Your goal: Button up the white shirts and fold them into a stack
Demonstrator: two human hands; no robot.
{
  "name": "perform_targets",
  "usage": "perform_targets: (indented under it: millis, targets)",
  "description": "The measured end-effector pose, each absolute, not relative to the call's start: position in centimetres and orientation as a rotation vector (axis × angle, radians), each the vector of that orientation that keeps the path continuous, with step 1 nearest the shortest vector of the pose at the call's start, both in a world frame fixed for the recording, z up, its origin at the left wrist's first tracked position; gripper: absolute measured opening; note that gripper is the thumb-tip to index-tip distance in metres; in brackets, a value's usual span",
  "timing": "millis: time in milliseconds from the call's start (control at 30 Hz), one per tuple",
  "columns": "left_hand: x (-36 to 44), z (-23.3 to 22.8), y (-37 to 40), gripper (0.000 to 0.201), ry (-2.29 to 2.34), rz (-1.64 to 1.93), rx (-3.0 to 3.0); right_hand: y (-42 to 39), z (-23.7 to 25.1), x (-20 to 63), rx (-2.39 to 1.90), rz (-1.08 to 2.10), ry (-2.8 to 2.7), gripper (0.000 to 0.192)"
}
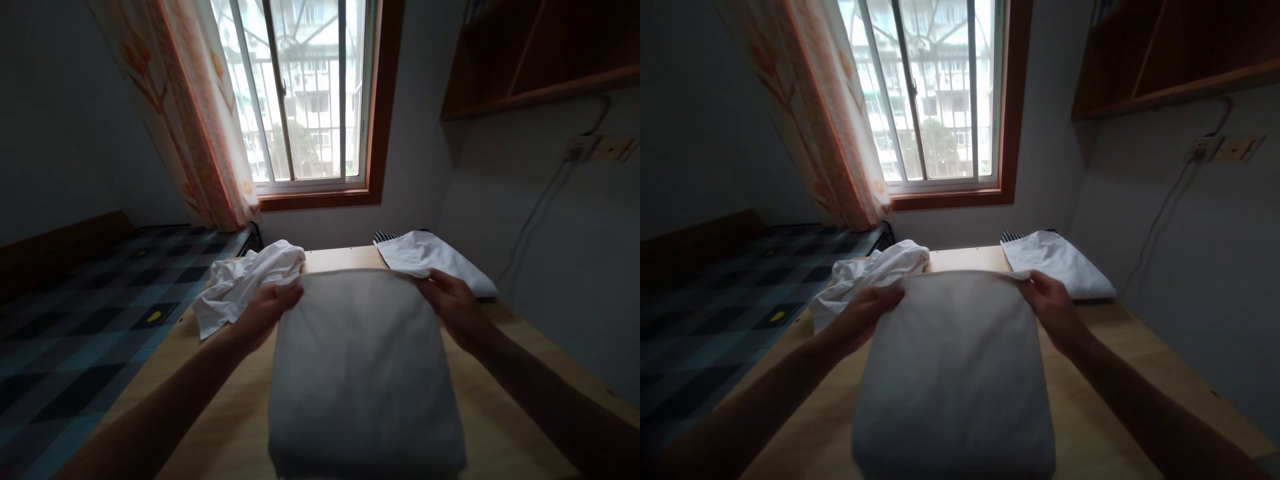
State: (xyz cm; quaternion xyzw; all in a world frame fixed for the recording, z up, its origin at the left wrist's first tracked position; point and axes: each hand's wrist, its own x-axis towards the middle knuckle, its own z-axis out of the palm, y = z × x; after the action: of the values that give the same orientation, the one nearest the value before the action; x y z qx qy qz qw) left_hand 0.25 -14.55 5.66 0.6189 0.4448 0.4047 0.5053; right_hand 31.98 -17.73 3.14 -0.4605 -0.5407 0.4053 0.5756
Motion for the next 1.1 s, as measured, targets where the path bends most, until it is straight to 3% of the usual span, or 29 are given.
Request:
perform_targets:
  millis: [100,267,433,600,700,800,900,1100]
  targets:
    - [2.2,3.7,-7.6,0.038,1.165,1.032,1.422,-10.1,1.5,31.4,-1.276,0.888,-1.292,0.036]
    - [3.2,-0.4,-1.7,0.02,1.866,0.913,1.718,-3.2,-4.5,31.1,-1.815,0.57,-1.307,0.017]
    - [5.3,-1.0,-4.0,0.032,2.052,0.815,2.369,-2.0,-7.3,30.7,-1.86,0.506,-1.297,0.015]
    - [8.2,-0.4,-5.0,0.048,1.795,0.602,2.698,-2.5,-7.0,30.1,-1.723,0.539,-1.262,0.025]
    - [8.1,-0.5,-2.7,0.069,1.761,0.388,2.597,-4.1,-7.2,30.4,-1.605,0.678,-1.265,0.032]
    - [6.7,-1.0,-0.8,0.077,1.942,0.268,2.387,-6.3,-7.7,31.2,-1.442,1.023,-1.182,0.026]
    - [4.7,-1.8,-0.6,0.071,2.128,0.459,2.236,-8.0,-7.8,31.8,-1.251,1.312,-1.065,0.027]
    - [2.2,-3.6,-1.8,0.027,1.894,0.566,1.854,-8.5,-5.9,30.8,-1.052,1.236,-1.18,0.039]
